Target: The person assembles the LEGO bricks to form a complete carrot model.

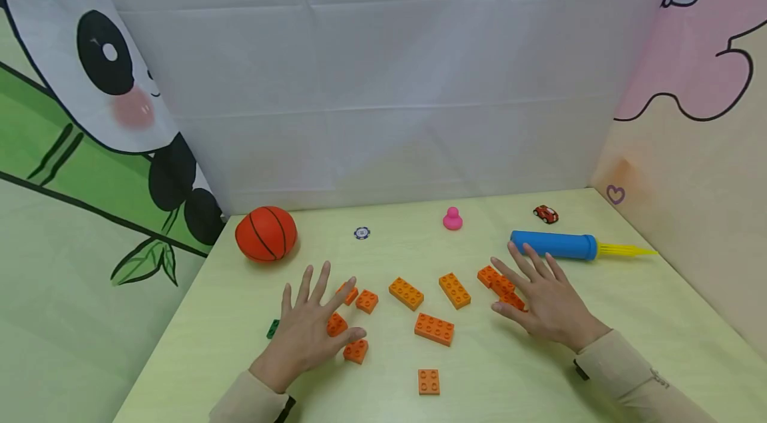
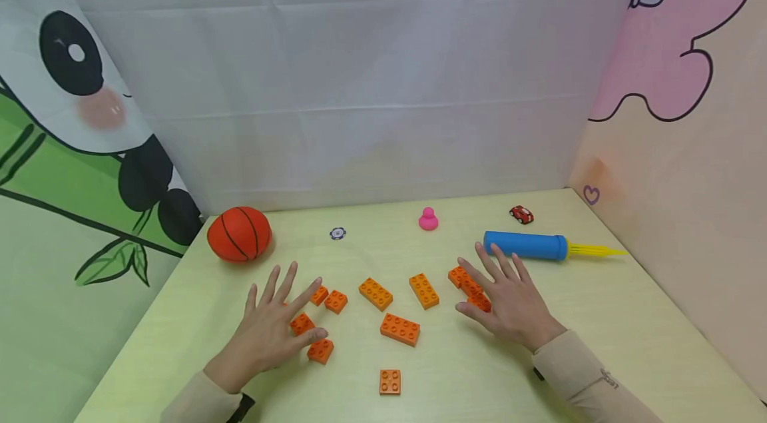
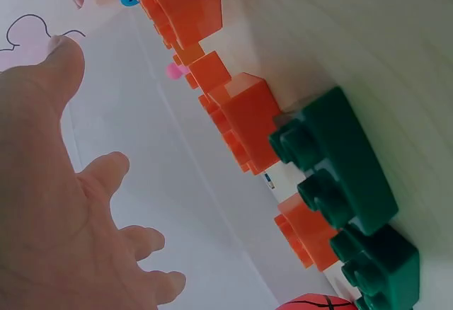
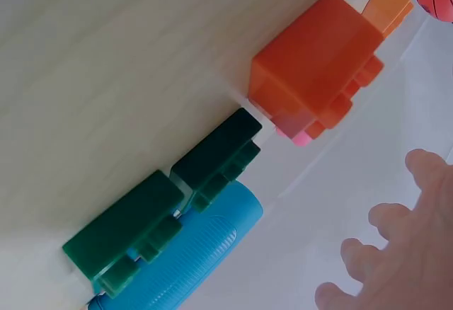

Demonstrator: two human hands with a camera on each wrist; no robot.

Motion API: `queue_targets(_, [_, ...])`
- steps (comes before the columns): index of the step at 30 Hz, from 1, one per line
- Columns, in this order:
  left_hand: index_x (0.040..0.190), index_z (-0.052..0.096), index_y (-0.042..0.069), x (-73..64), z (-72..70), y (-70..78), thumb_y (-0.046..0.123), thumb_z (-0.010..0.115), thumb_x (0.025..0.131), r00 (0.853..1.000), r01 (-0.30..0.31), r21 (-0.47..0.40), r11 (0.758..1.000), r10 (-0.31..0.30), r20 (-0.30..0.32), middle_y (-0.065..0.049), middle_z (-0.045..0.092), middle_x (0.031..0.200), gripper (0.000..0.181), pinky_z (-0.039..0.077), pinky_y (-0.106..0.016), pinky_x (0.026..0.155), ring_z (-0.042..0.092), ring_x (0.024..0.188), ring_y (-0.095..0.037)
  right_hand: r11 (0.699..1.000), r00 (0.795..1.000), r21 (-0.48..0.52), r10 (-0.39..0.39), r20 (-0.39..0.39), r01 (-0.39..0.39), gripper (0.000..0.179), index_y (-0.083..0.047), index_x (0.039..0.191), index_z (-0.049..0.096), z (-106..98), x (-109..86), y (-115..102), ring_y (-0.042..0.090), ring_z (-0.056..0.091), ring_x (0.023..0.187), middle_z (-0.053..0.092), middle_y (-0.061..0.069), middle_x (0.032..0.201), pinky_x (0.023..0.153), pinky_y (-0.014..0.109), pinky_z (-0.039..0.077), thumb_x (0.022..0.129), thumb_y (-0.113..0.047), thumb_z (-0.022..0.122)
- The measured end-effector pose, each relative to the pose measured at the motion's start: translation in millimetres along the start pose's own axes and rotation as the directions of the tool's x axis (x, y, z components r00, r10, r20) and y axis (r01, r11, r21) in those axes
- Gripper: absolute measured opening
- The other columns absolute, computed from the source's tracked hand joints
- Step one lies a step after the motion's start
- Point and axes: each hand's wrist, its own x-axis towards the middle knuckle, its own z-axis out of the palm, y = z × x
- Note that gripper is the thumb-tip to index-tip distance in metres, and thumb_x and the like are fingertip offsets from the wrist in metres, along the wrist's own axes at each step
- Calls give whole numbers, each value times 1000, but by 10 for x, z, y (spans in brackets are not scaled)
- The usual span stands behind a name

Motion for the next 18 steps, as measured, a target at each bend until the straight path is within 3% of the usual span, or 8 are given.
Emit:
queue_targets(5, [154,36,35,-6,9,11,71,61,84,1000,-20,-23,1000,20,-2,-15,11,166,83,7,-74,112,4,151,-43,999,1000,34,-3,4,3,74,-26,157,33,12,-8,-5,44,16,149,15,12,166,118,63,13,95,-60,55])
queue_targets(11, [156,30,36,7,4,76,69,63,84,995,-74,-97,993,80,60,-10,7,167,86,10,-70,115,4,152,-38,990,999,142,-2,39,-3,75,-27,157,32,28,-2,-50,42,16,149,17,12,166,117,63,16,94,-59,57])
queue_targets(18, [157,29,36,32,-2,275,67,64,85,974,-177,-187,966,199,105,-7,14,167,86,16,-66,116,9,153,-33,961,998,275,-39,47,24,73,-31,157,32,14,69,-218,38,32,144,25,6,164,109,64,32,94,-60,57])
